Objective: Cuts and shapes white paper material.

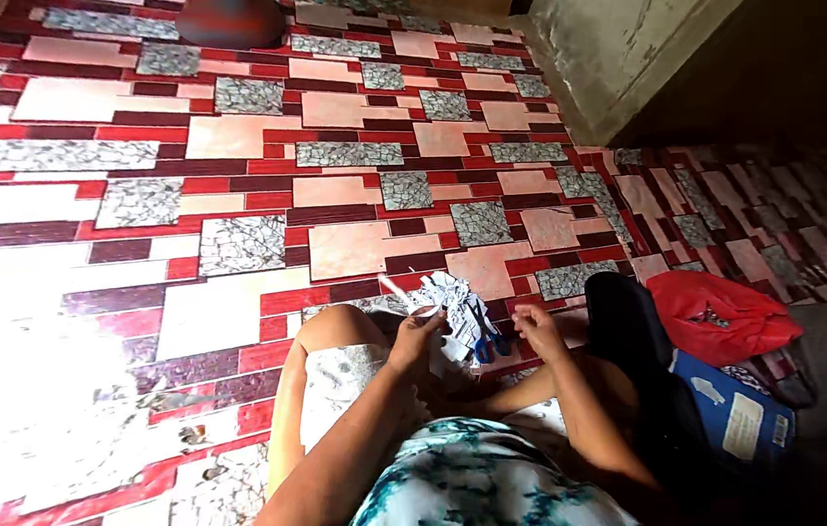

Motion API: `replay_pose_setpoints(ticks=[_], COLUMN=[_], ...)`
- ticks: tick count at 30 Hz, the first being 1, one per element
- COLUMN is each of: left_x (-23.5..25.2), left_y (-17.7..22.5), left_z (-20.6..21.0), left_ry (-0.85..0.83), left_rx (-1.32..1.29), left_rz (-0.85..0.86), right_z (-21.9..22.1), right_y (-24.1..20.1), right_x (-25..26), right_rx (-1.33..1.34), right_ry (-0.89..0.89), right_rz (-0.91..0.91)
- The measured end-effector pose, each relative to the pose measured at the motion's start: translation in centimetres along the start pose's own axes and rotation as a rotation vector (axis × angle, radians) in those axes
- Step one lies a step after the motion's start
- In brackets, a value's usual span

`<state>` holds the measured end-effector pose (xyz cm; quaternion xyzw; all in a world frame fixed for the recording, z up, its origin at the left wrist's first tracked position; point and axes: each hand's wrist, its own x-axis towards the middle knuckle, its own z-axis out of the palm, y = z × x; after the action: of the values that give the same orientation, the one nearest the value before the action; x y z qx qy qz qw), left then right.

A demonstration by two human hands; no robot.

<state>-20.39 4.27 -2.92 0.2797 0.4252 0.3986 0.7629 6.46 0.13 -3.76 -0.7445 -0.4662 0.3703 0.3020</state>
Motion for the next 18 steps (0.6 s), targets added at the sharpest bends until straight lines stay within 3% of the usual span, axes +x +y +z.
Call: replay_pose_setpoints(ticks=[3, 12, 18], left_x=[2.0, 5.1, 5.2], left_y=[-1.4, -2.0, -2.1], left_z=[-1.5, -0.1, -0.4], left_ry=[0.062, -0.045, 0.002], left_rx=[0.056, 0.139, 0.076], left_rz=[-0.135, -0.277, -0.203], right_z=[2.0, 5.6, 6.1], right_y=[3.1, -0.1, 0.0], right_x=[-0.8, -1.9, -1.1], right_rx=[-0.249, -0.661, -0.727], right_ry=[0.004, -0.219, -0.229], right_rz=[0.108, 0.229, 0.278])
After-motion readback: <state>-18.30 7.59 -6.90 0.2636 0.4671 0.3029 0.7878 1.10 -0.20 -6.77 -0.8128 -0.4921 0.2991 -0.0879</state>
